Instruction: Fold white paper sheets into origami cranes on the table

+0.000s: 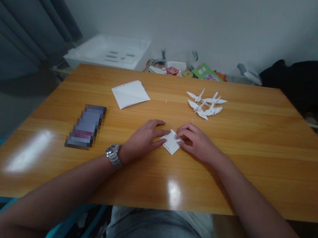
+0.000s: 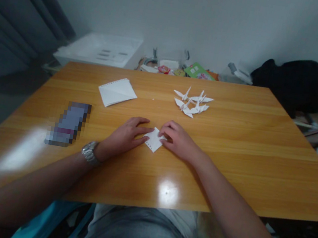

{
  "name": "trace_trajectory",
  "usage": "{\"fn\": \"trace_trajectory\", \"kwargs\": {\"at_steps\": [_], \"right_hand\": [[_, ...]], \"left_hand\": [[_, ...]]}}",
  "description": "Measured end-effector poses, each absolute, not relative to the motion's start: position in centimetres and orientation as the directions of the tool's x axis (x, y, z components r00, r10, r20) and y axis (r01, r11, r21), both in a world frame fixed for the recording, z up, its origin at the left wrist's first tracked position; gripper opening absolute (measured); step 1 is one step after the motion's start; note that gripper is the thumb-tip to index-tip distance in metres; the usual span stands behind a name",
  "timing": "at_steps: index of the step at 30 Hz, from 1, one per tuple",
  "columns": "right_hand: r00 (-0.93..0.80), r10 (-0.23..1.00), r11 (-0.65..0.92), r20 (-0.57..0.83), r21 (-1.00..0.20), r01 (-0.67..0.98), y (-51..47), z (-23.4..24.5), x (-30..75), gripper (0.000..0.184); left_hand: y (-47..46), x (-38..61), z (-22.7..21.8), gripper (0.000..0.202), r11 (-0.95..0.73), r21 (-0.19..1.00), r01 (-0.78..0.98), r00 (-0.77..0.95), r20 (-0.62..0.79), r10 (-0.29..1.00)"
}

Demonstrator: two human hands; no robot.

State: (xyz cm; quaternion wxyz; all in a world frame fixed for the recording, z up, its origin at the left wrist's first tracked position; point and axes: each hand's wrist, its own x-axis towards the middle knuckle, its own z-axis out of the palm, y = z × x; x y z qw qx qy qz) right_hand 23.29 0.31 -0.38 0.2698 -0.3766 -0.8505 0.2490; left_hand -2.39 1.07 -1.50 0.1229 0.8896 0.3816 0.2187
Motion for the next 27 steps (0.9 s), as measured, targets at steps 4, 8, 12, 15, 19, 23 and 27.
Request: {"fn": "trace_trajectory", "kwargs": {"at_steps": [4,8,12,15,19,23,27], "right_hand": [[-0.635,0.723,0.636,0.274,-0.622,0.456,0.0,-0.4,22.9,0.017],[-0.684,0.693,0.623,0.228,-0.666,0.41,-0.3,0.1,23.0,0.015],[-0.686,0.698,0.593,0.206,-0.703,0.392,-0.3,0.4,23.2,0.018],[-0.68,0.702,0.589,0.212,-0.709,0.387,-0.2,0.4,23.2,0.012],[-0.689,0.693,0.594,0.213,-0.71,0.379,0.0,0.2,23.3,0.005],[-0.693,0.686,0.604,0.221,-0.704,0.373,0.0,0.3,23.3,0.008],[-0.669,0.712,0.591,0.213,-0.696,0.408,-0.1,0.4,23.1,0.011]], "left_hand": [[1.0,-2.3,-1.5,0.034,-0.699,0.382,0.605,0.636,0.297,0.713],[0.9,-2.0,-0.9,0.027,-0.726,0.4,0.56,0.661,0.313,0.682],[0.6,-1.4,-0.2,0.022,-0.748,0.452,0.486,0.717,0.283,0.637],[0.6,-1.3,-0.1,0.02,-0.738,0.494,0.46,0.732,0.26,0.63],[0.6,-1.4,-0.4,0.017,-0.722,0.505,0.473,0.715,0.259,0.649],[0.5,-1.5,-0.3,0.016,-0.717,0.513,0.471,0.709,0.264,0.654],[0.3,-1.5,0.2,0.019,-0.716,0.544,0.438,0.706,0.286,0.648]]}}
